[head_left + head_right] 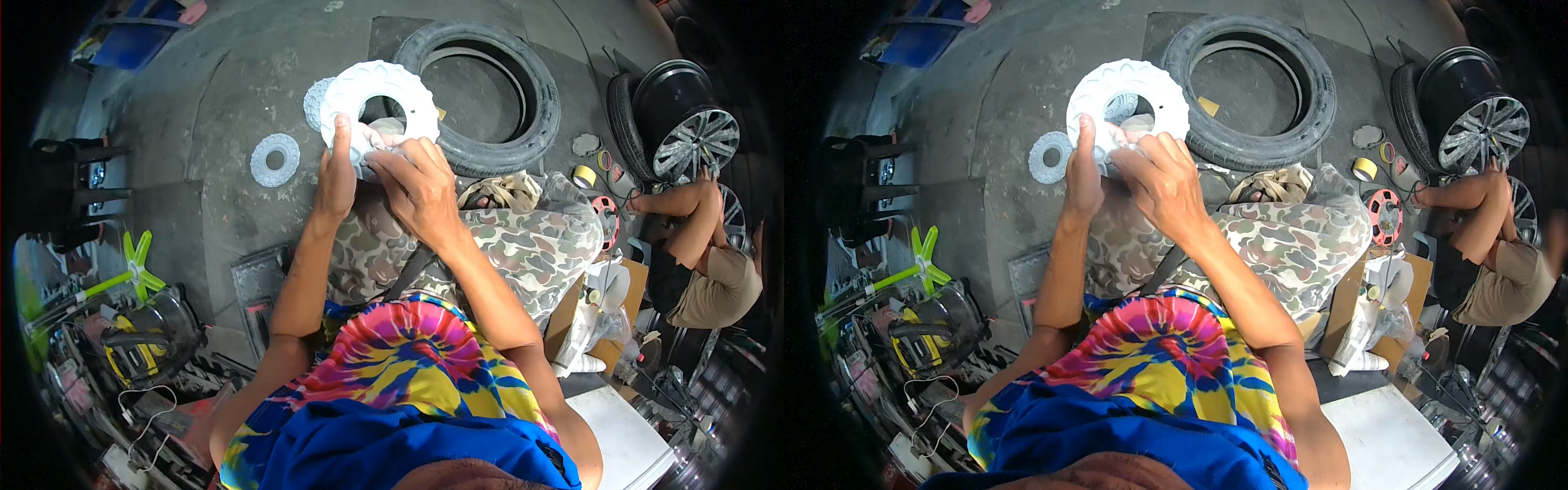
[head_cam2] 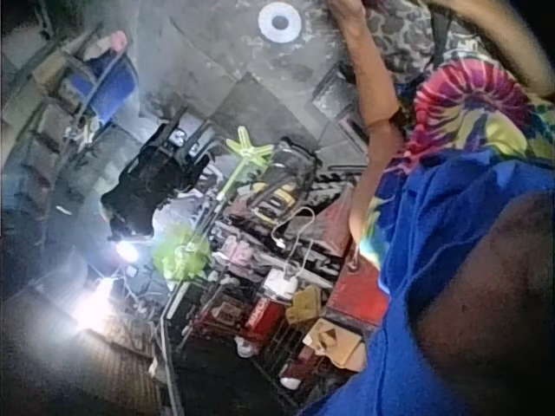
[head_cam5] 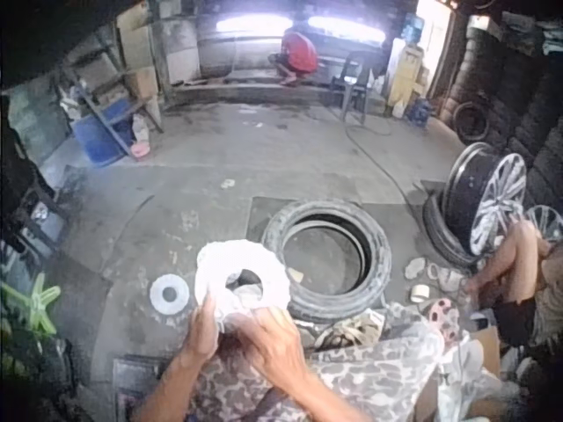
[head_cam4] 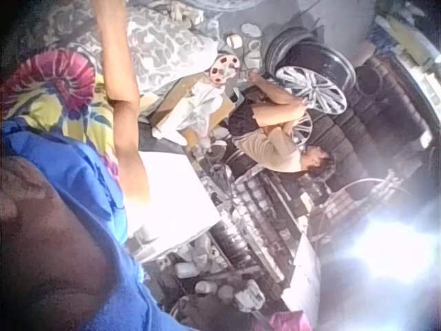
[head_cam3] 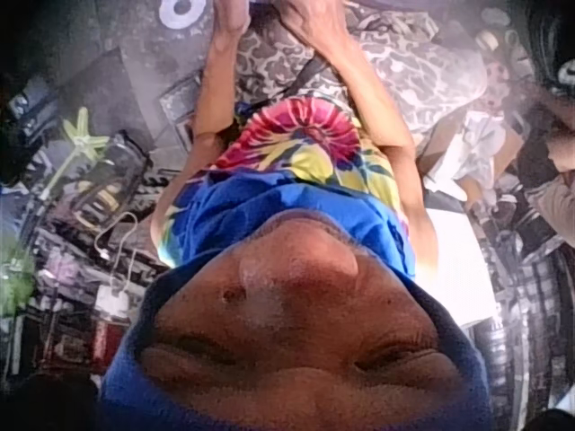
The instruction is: The person sits on the floor and sands a white plastic ring with a sanding block, rotating the ring to smooth its edges and surfaces. The person then places the ring down and picks up another similar ring to continue sanding.
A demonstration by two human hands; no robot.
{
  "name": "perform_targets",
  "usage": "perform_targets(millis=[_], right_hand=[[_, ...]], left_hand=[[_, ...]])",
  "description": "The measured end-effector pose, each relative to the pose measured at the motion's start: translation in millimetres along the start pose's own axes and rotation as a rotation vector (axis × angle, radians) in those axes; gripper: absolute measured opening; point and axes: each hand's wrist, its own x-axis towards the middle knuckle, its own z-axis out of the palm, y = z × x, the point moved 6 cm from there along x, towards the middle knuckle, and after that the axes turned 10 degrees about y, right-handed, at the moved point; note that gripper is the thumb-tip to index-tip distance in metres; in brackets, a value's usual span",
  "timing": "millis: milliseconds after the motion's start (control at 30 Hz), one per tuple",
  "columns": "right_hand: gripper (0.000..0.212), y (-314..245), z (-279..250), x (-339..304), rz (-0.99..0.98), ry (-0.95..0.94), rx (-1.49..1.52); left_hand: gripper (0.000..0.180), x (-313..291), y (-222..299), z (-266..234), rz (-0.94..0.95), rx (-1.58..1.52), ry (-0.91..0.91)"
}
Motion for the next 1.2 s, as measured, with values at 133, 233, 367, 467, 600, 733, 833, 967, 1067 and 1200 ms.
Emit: perform_targets(millis=[133, 233, 367, 467, 600, 733, 833, 967, 1067, 1200], right_hand=[[0.029, -3, 6, -5, 0.083, 0.091, 0.022], [0.027, -6, -2, -7, 0.046, 0.122, 0.008], [0.036, -4, 19, 7, 0.023, 0.049, -0.015], [0.020, -5, 23, 14, 0.073, 0.050, -0.035], [0.017, 5, -10, -15, 0.102, 0.024, -0.096], [0.015, 30, -27, -5, 0.086, -0.016, -0.221], [0.012, 39, -31, 1, 0.110, 0.003, -0.192], [0.017, 31, -34, -16, 0.184, -0.030, -0.006], [0.020, 8, -39, -26, 0.196, -0.092, 0.088], [0.023, -9, -31, -22, 0.133, -0.035, 0.093]], left_hand=[[0.080, 4, -8, -6, 0.003, -0.051, -0.047], [0.087, 6, -6, -8, 0.071, -0.003, -0.133], [0.091, -6, 7, 1, 0.046, 0.030, 0.064], [0.090, 1, -7, -5, 0.003, -0.064, 0.092], [0.089, -6, -5, 3, 0.042, -0.107, -0.279], [0.078, -18, 17, 9, 0.093, -0.081, -0.038], [0.064, -14, 12, -14, -0.075, 0.002, -0.118], [0.042, -11, 4, -17, -0.008, 0.107, 0.035], [0.043, -17, 10, -9, 0.123, 0.204, 0.072], [0.054, -22, 6, -2, 0.131, 0.217, 0.048]])
